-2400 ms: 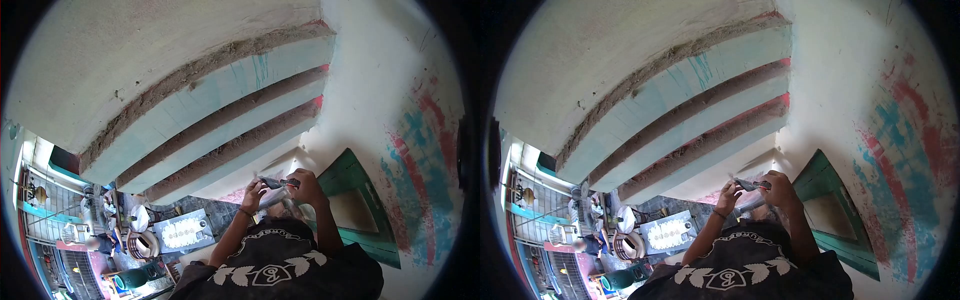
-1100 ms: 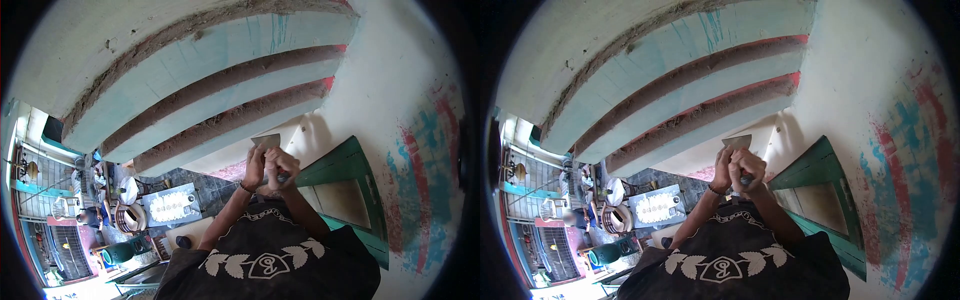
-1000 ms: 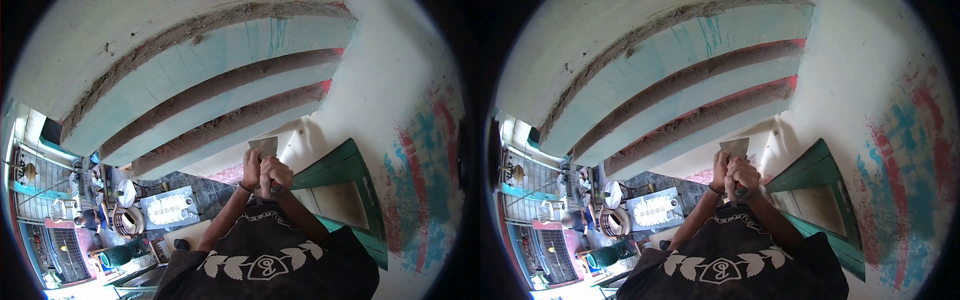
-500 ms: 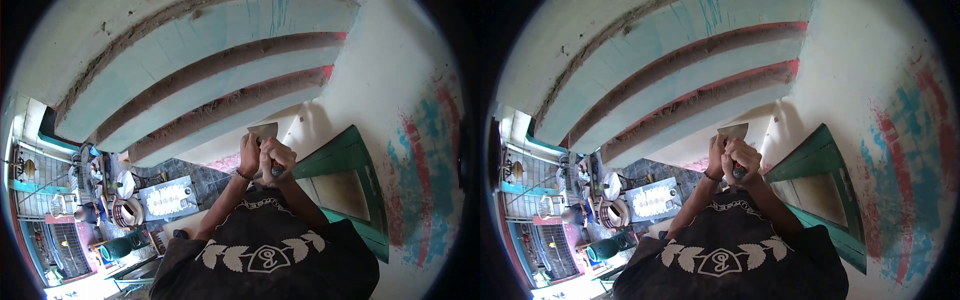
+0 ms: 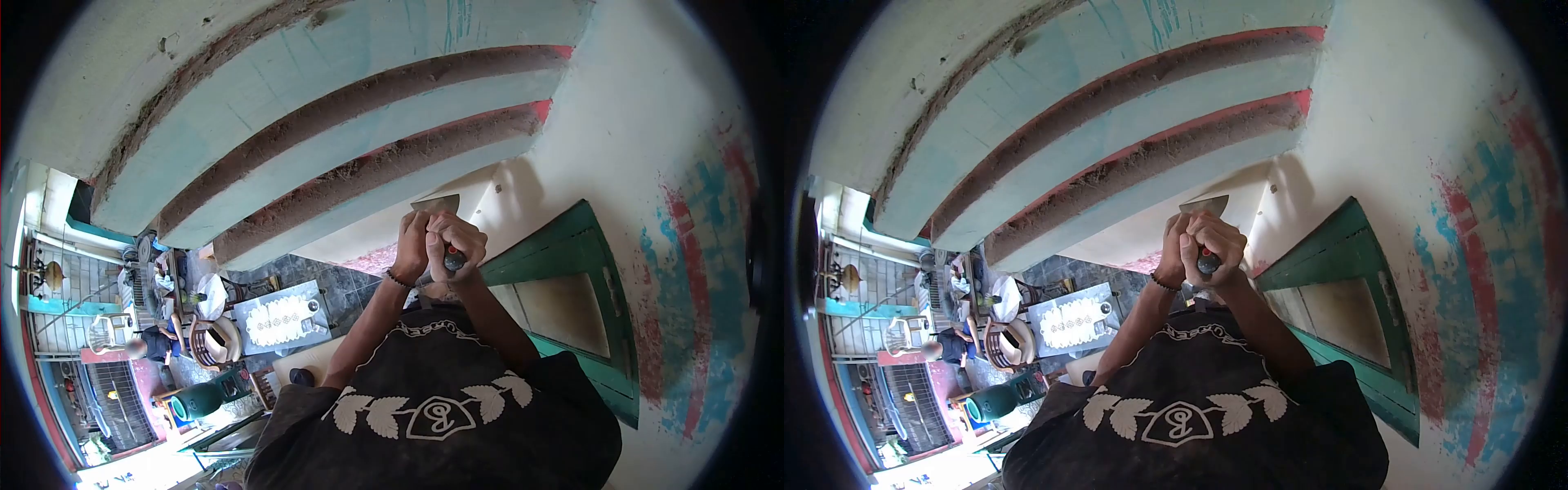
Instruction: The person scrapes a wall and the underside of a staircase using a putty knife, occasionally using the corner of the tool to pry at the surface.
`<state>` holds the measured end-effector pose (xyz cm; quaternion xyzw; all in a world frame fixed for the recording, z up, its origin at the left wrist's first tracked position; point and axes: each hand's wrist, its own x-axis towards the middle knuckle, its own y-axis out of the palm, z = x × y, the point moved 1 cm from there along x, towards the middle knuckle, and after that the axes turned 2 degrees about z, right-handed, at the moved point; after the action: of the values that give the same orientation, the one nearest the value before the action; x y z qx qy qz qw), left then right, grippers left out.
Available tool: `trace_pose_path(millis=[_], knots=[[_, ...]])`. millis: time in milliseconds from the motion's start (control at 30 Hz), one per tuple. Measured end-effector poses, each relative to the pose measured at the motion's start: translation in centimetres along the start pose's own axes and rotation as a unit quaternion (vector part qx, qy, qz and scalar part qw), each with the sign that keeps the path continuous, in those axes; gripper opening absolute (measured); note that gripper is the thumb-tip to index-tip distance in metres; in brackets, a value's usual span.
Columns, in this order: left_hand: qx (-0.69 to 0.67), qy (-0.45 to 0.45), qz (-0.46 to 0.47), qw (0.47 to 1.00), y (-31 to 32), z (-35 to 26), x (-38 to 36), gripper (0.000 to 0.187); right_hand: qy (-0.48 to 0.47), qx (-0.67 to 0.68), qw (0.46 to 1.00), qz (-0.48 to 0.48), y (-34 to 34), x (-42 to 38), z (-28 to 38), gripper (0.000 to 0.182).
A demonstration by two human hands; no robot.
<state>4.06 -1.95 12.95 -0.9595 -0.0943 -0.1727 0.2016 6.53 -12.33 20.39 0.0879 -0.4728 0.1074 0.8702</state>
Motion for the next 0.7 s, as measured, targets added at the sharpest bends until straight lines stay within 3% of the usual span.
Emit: trace_pose_path(millis=[33, 100, 200, 267, 400, 533, 700], knots=[[0.04, 0.023, 0.004, 0.999, 0.0, 0.6, 0.0, 0.024, 0.018, -0.008, 1.0, 0.014, 0.0, -0.3, -0.5, 0.022], [0.019, -0.04, 0.014, 0.999, 1.2, 3.0, -0.6, 0.026, 0.059, -0.025, 0.997, 0.042, 0.1, -1.7, -1.5, 0.023], [0.076, -0.054, 0.037, 0.995, 2.3, 6.4, -2.1, 0.029, 0.064, -0.024, 0.998, 0.008, 0.5, -3.5, -2.5, 0.025], [0.097, -0.019, 0.035, 0.994, 1.3, 3.7, -1.7, 0.033, 0.057, -0.007, 0.998, 0.013, -0.2, -4.3, -2.9, 0.023], [0.131, -0.009, -0.03, 0.991, 0.5, 0.3, -1.0, 0.022, 0.03, -0.012, 0.999, 0.011, -0.4, -1.8, -0.1, 0.022], [0.158, -0.079, -0.041, 0.983, 2.2, 3.2, -1.4, 0.039, 0.038, 0.041, 0.998, -0.032, -1.1, -2.7, -0.9, 0.022], [0.157, -0.013, -0.047, 0.986, 1.8, 3.1, -1.0, 0.034, 0.05, -0.03, 0.998, -0.009, -1.2, -1.7, -0.2, 0.02]])
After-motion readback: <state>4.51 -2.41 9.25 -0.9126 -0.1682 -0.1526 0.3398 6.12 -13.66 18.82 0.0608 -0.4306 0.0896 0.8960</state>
